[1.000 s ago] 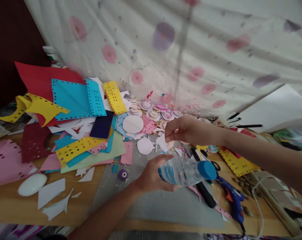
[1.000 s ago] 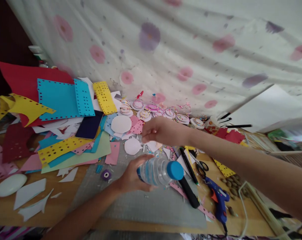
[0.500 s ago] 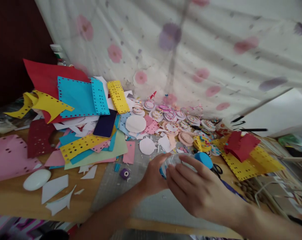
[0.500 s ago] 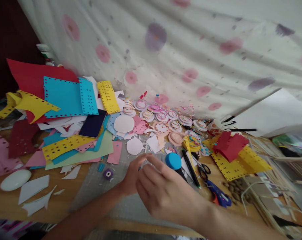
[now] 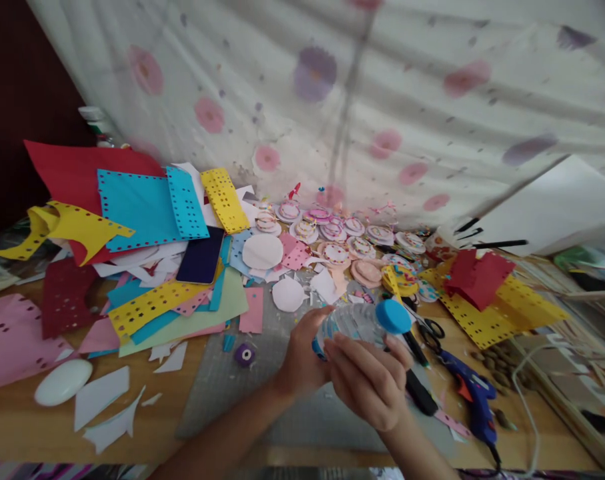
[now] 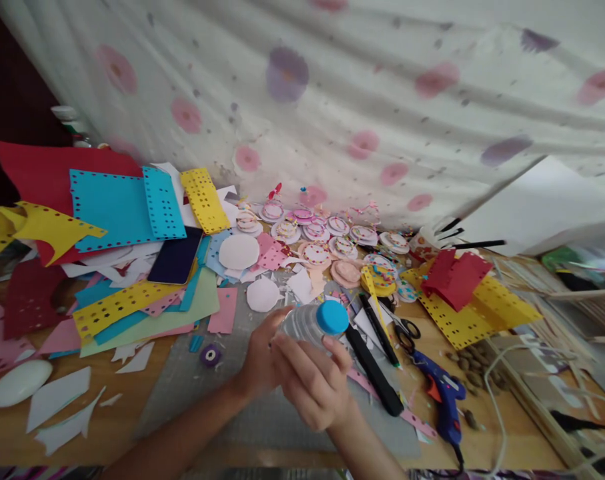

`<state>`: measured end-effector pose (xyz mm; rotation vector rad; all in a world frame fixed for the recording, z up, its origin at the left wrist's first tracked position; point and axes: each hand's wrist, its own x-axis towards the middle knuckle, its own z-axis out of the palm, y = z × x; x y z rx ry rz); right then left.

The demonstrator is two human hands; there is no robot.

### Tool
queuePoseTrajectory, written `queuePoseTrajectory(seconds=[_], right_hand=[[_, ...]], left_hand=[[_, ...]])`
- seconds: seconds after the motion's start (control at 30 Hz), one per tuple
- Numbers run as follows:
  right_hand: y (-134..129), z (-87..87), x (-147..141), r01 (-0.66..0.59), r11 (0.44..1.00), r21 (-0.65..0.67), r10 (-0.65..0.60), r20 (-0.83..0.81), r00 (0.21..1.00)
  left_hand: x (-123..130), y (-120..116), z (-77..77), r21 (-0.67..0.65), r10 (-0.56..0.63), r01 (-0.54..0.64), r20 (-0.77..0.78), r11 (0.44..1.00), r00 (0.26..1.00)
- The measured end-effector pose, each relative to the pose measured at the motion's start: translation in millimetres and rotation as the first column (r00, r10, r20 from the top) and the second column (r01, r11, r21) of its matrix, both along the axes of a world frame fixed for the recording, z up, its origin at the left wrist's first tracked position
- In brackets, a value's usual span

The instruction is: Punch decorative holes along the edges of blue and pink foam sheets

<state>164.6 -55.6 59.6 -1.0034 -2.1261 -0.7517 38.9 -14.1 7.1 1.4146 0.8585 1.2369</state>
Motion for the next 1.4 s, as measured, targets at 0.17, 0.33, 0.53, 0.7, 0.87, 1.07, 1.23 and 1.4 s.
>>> queuePoseTrajectory(seconds=[0.17, 0.33, 0.53, 0.7, 0.87, 1.07, 1.23, 1.4], right_hand=[[5, 7.8, -12, 0.078, 0.992, 0.095, -0.065, -0.134, 0.989], [9, 2.9, -21, 0.118, 0.986, 0.122, -0.078, -0.291, 0.953], [16, 8.6, -35, 0.133, 0.989, 0.059, -0.032, -0.803, 0.595], [9, 12.7, -27, -0.388, 0.831, -0.398, -0.264, -0.897, 0.354], [3, 11.7, -19, -0.469, 0.74, -0.483, -0.351, -0.871, 0.343], [4, 14.7, -19, -0.506, 0.745, -0.434, -0.31, -0.898, 0.314], [8, 14.5, -17, -0.524, 0.745, -0.413, -0.301, -0.909, 0.289], [16, 11.0, -15, -0.526, 0.752, -0.396, -0.234, -0.907, 0.349]], left_hand=[[0, 1, 7.0, 0.13, 0.069, -0.064, -0.037, 0.989, 0.997], [-1, 1, 10.5, 0.128, 0.051, -0.046, -0.035, 0.991, 0.998], [-3, -1, 9.3, 0.146, 0.069, -0.057, -0.075, 0.988, 0.995], [-3, 1, 10.9, 0.078, 0.034, -0.027, -0.087, 0.997, 0.996], [-4, 1, 11.5, 0.05, 0.007, -0.004, -0.064, 0.999, 0.998], [-6, 0, 13.7, 0.001, -0.013, 0.013, -0.044, 1.0, 0.999], [-5, 3, 15.1, -0.061, -0.05, 0.05, -0.007, 0.997, 0.999], [-6, 6, 18.0, -0.051, -0.075, 0.075, 0.01, 0.996, 0.997]])
